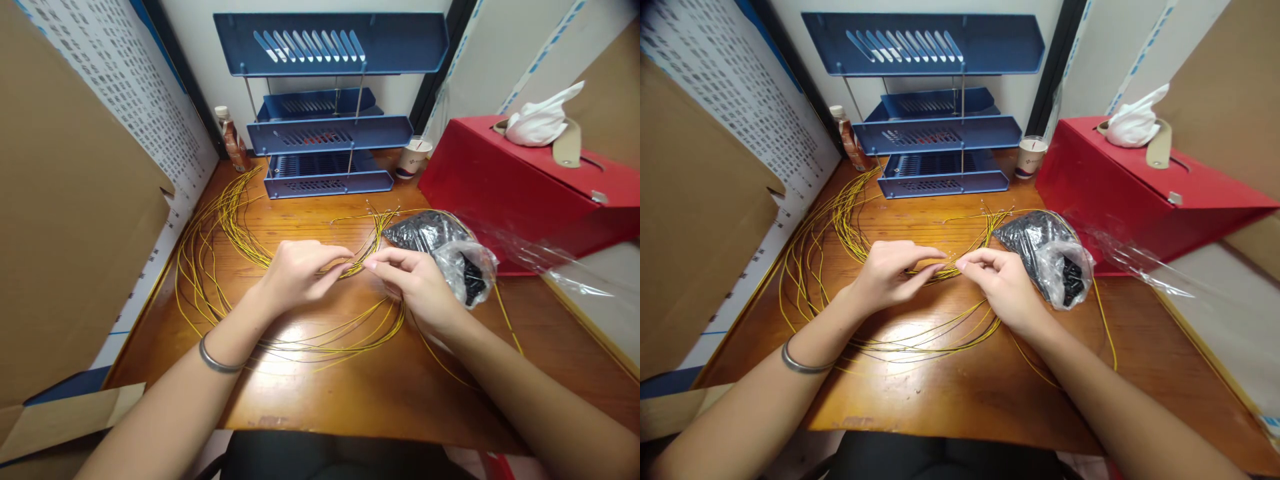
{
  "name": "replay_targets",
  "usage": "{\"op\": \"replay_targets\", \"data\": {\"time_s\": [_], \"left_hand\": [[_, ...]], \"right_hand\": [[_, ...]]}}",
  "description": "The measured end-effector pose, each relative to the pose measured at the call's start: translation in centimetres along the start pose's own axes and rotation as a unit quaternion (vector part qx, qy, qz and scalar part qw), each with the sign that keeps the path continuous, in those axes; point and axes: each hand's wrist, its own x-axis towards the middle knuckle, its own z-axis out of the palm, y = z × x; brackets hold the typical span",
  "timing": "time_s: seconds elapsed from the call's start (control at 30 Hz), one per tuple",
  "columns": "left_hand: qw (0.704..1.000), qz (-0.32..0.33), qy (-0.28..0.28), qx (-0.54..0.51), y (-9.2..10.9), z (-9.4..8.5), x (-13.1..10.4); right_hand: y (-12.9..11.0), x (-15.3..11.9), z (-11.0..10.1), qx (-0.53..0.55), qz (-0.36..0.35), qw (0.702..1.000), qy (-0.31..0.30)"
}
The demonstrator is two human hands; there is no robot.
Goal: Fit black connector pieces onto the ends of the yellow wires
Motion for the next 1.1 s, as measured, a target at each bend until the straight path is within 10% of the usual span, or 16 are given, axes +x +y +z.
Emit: {"op": "replay_targets", "data": {"time_s": [0.33,0.57,0.73,1.1], "left_hand": [[1.0,0.024,-0.014,0.006,-0.5,0.2,-0.4],[0.975,-0.173,-0.049,-0.133,1.0,0.4,0.1],[0.884,-0.359,-0.08,-0.29,1.5,0.3,0.9],[0.58,-0.575,-0.102,-0.568,1.2,0.4,1.4]], "right_hand": [[0.0,0.0,0.0,-0.006,0.004,1.0,-0.006],[-0.3,-0.4,0.2,-0.137,-0.1,0.985,0.023],[-0.3,-0.5,0.0,-0.254,-0.211,0.943,0.039],[-0.2,-0.5,-0.3,-0.341,-0.385,0.858,0.009]]}}
